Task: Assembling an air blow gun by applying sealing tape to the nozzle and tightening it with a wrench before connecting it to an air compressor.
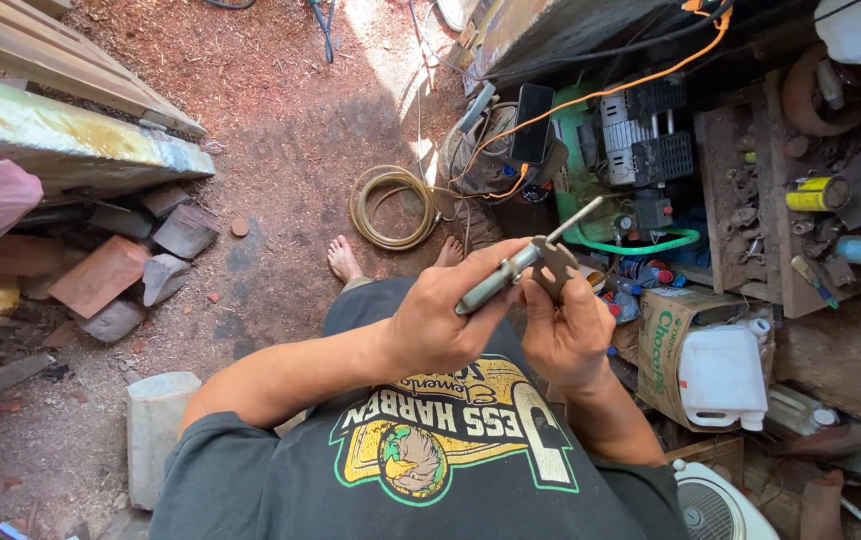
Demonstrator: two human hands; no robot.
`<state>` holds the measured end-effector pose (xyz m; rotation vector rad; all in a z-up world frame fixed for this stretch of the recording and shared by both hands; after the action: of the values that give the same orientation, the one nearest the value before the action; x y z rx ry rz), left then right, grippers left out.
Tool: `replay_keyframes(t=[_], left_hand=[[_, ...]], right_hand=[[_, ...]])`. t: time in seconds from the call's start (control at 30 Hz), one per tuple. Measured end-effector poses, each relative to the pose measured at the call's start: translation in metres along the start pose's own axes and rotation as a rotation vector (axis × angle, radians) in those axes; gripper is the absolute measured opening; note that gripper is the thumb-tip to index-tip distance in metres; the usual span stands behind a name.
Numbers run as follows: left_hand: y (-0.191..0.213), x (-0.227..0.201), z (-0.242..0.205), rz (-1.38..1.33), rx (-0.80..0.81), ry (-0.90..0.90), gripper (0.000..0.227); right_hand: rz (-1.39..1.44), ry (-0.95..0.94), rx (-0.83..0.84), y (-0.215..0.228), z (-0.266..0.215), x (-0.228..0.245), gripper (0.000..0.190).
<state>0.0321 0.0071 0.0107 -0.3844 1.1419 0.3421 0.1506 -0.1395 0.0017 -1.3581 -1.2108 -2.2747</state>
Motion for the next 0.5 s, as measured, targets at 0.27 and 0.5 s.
replay_keyframes(t=[0.27, 0.5], left_hand=[[0.016, 0.004, 0.007, 0.390, 0.175, -0.315, 0.073], [0.029, 0.002, 0.017, 0.602, 0.382, -0.364, 0.077]], right_hand=[[0.041, -0.060, 0.062, 0.014, 0.003, 0.008, 0.023], [0.047, -0.189, 0.176, 0.027, 0.007, 0.013, 0.030]])
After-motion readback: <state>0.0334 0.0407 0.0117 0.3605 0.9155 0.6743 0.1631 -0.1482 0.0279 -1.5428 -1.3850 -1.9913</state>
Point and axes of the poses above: each hand's wrist, its own z-axis towards the middle knuckle, its own y-axis out of the back of the hand, x = y × z, the point moved 1 cm from there along z, towards the middle knuckle, and after that the axes turned 11 degrees about -y, right-handed, at the moved point
